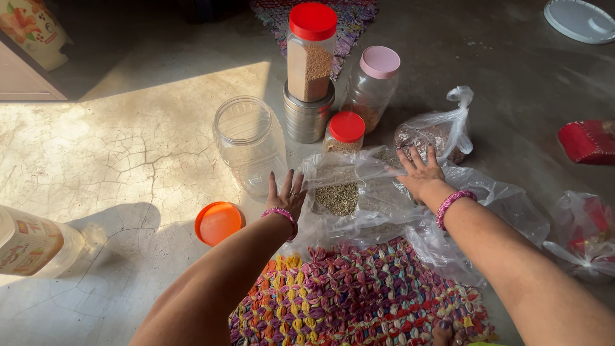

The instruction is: The person sits on a mat and transfers grains from a plastic bag into a clear plastic jar using an orange lid as a scoop. They open the bag, scoop the grains, and pour them into the jar repeatedly.

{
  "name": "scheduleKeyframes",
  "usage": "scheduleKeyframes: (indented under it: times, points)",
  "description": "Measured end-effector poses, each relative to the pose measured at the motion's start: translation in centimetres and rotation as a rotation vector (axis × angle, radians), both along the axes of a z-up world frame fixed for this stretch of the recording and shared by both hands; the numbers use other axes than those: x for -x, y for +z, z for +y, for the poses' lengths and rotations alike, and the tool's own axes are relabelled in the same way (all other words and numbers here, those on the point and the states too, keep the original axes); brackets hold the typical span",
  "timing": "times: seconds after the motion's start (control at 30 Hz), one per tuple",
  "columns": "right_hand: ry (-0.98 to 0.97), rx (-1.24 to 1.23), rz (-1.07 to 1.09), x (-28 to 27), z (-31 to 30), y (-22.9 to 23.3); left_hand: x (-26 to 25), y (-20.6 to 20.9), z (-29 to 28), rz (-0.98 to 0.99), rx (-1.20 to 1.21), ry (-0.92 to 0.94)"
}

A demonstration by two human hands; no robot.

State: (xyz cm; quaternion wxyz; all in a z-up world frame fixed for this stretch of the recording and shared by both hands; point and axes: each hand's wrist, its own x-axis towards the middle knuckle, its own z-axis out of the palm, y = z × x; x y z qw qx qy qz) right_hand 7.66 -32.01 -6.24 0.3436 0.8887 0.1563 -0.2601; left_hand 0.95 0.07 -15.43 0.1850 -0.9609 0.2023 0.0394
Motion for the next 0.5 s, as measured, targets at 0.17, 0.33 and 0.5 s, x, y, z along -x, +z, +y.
scheduleKeyframes:
  times: [0.17, 0.33, 0.5]
  points:
    - [-0.054, -0.354, 0.025, -0.4, 1.7, 1.0, -0.8, 2.0, -0.7, 0.225, 0.470, 0.103]
    - [0.659, -0.808, -0.183, -0.5, 1.5, -1.4, 0.6, 3.3, -0.5, -0.026, 0.786, -0.222]
    - [1.093, -0.651, -0.130, 1.4, 2.3, -2.4, 0.5, 3.6, 0.2, 0.063, 0.450, -0.354]
